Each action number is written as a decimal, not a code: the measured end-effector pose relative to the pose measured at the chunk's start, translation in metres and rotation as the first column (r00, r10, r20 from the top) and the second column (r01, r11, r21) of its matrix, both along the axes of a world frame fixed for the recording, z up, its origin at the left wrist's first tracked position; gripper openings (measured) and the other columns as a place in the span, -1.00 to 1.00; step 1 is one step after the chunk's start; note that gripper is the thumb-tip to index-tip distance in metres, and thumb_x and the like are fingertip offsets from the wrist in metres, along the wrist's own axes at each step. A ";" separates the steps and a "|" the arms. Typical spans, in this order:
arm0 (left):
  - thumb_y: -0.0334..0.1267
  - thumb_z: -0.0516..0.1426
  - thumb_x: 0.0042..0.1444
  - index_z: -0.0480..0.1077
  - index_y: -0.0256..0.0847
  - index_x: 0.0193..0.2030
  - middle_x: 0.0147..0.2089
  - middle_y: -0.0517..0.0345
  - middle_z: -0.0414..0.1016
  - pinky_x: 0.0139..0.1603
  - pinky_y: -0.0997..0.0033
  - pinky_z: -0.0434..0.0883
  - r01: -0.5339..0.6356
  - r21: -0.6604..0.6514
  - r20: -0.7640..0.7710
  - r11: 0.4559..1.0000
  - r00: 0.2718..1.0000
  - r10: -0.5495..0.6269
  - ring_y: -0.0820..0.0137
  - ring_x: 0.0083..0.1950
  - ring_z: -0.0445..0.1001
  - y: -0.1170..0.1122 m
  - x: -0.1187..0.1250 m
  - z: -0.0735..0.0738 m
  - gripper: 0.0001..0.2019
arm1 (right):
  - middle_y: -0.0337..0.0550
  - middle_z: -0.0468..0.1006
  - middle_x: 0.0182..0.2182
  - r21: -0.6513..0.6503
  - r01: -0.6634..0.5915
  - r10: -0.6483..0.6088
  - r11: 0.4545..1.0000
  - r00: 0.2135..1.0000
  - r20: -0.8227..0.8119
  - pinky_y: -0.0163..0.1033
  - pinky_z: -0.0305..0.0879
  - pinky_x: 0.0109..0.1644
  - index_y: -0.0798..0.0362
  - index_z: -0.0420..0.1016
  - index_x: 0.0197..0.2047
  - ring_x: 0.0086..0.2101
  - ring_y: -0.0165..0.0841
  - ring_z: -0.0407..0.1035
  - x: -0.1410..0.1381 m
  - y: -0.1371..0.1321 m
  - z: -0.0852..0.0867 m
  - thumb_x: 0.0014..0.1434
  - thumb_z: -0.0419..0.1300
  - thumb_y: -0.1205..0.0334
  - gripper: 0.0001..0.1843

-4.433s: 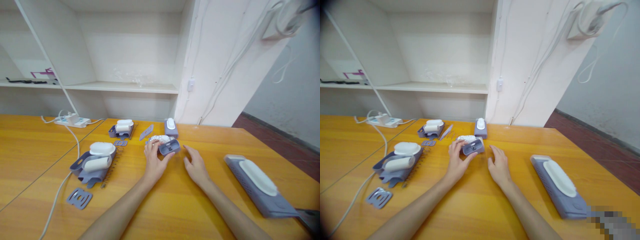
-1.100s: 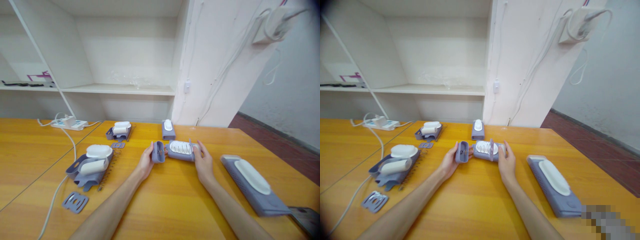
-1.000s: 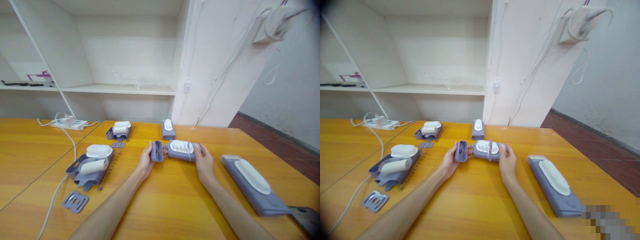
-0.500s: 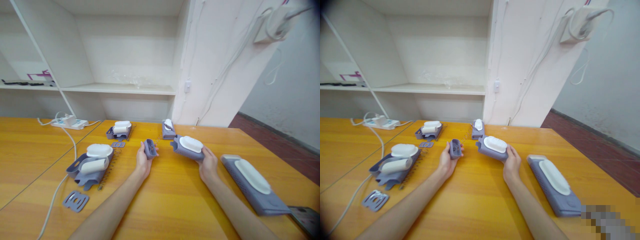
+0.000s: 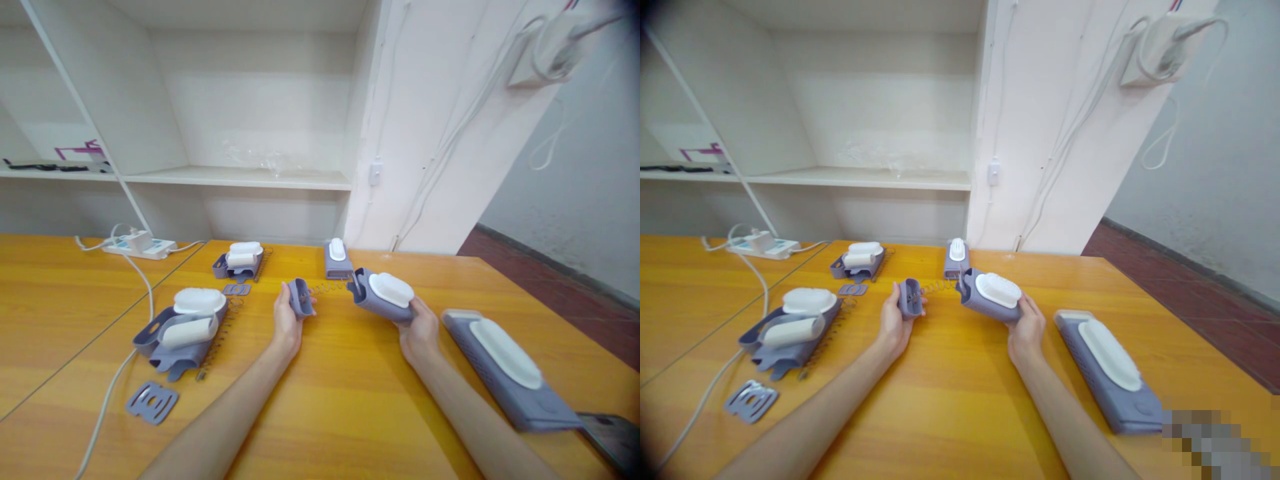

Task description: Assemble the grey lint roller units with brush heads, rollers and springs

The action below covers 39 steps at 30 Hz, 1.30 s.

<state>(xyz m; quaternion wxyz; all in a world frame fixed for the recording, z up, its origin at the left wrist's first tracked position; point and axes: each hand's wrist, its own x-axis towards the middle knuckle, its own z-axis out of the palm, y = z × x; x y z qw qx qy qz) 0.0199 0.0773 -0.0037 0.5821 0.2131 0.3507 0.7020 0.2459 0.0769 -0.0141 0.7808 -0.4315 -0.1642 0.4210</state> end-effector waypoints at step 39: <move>0.06 0.11 0.00 0.35 -0.24 -0.23 -0.51 0.25 0.34 -0.76 0.54 0.27 -0.344 0.052 -0.310 0.937 0.887 0.343 0.44 -0.61 0.40 -0.001 -0.009 -0.001 -0.62 | -0.19 0.57 -0.31 0.137 0.229 -0.256 0.964 0.938 0.232 -0.20 0.28 0.00 0.12 0.56 -0.27 -0.23 -0.34 0.41 0.009 0.009 -0.016 -0.12 0.27 0.21 -0.71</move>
